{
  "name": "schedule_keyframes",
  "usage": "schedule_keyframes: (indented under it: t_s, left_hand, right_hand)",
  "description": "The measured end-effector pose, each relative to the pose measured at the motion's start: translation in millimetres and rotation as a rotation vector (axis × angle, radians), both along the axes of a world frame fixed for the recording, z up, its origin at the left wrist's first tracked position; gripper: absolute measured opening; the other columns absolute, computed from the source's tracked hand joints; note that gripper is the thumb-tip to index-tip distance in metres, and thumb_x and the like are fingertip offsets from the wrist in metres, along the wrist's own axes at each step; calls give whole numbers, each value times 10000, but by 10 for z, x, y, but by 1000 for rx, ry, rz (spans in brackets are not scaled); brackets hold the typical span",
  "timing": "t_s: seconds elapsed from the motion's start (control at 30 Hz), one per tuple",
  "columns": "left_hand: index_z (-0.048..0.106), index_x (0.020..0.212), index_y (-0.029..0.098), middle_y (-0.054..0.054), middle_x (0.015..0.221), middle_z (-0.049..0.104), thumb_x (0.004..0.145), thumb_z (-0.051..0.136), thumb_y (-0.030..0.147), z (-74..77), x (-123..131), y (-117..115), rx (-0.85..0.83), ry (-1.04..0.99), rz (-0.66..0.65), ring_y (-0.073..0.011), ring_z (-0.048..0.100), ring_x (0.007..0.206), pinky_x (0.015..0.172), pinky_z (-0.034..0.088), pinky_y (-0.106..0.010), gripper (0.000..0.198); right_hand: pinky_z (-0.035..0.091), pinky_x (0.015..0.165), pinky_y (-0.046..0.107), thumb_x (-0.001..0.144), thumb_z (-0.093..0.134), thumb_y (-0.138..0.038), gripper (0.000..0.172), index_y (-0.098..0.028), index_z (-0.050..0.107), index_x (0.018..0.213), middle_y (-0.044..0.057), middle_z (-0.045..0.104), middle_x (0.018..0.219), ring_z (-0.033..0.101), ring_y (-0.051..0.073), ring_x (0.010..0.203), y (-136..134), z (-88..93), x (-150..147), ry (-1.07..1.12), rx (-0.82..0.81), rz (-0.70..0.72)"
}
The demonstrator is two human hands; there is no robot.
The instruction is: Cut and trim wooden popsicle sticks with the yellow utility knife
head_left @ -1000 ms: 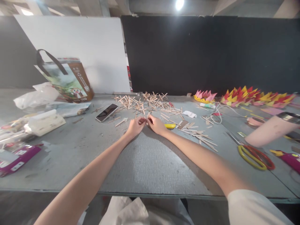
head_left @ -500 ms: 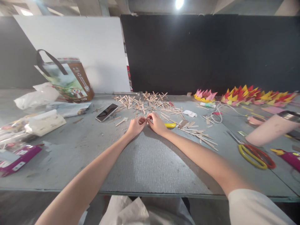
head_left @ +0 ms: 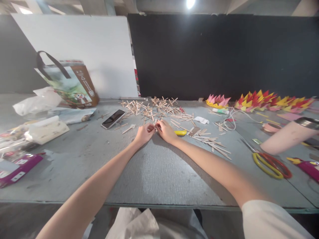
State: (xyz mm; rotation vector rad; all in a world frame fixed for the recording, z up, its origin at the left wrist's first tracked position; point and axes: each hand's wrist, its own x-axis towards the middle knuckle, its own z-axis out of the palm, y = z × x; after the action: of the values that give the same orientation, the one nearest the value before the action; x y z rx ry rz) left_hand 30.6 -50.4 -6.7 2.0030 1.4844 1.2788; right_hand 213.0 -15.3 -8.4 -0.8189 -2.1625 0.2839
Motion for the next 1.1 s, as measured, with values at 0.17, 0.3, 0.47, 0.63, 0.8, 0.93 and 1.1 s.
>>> schedule_keyframes:
  t_s: [0.17, 0.3, 0.47, 0.63, 0.8, 0.93, 1.1]
  left_hand:
    - [711, 892, 187, -34, 799, 785, 842, 656, 255, 3, -2, -4, 1, 5, -11, -172, 727, 712, 731, 590, -271, 101]
    - [709, 877, 188, -28, 778, 778, 833, 658, 242, 3, 1, -5, 6, 8, -15, -167, 721, 704, 717, 583, -262, 86]
    - [710, 870, 190, -27, 773, 774, 824, 657, 222, 21, 4, -27, 9, 15, -23, -164, 713, 697, 710, 579, -261, 77]
    - [706, 858, 184, -31, 772, 772, 826, 654, 208, 28, 2, -28, 9, 21, -22, -161, 708, 686, 707, 570, -261, 66]
    - [701, 856, 185, -34, 782, 773, 821, 654, 213, 4, -2, -12, 6, 19, -25, -161, 707, 693, 708, 566, -259, 64]
    - [695, 848, 189, -35, 780, 769, 822, 653, 232, -14, -9, -4, 7, 19, -27, -165, 707, 695, 705, 558, -265, 66]
    - [700, 860, 191, -33, 780, 769, 823, 646, 236, -5, -12, -12, 12, 17, -25, -169, 710, 704, 708, 560, -269, 79]
  right_hand:
    - [466, 1044, 399, 1087, 452, -283, 181, -202, 613, 1081, 98, 632, 1078, 584, 242, 1109, 14, -21, -8, 3, 5, 6]
    - [458, 1084, 421, 1086, 461, -274, 160, -215, 607, 1057, 89, 635, 1062, 591, 242, 1139, 38, -44, -11, 14, 13, 16]
    - [453, 1109, 430, 1090, 447, -276, 160, -219, 593, 1055, 87, 637, 1055, 583, 248, 1215, 64, -64, -7, 21, 29, 45]
    - [460, 1104, 441, 1080, 462, -270, 136, -218, 583, 1047, 83, 638, 1038, 600, 251, 1160, 69, -66, -11, 22, 35, 53]
    - [457, 1108, 438, 1092, 441, -300, 171, -213, 578, 1036, 82, 633, 1027, 603, 246, 1130, 65, -57, -7, 16, 34, 52]
    - [462, 1099, 437, 1100, 428, -314, 184, -220, 576, 1041, 77, 632, 1026, 601, 245, 1146, 66, -62, -4, 14, 29, 48]
    - [466, 1095, 441, 1094, 437, -293, 163, -223, 574, 1042, 76, 632, 1026, 602, 243, 1141, 69, -67, -6, 15, 25, 52]
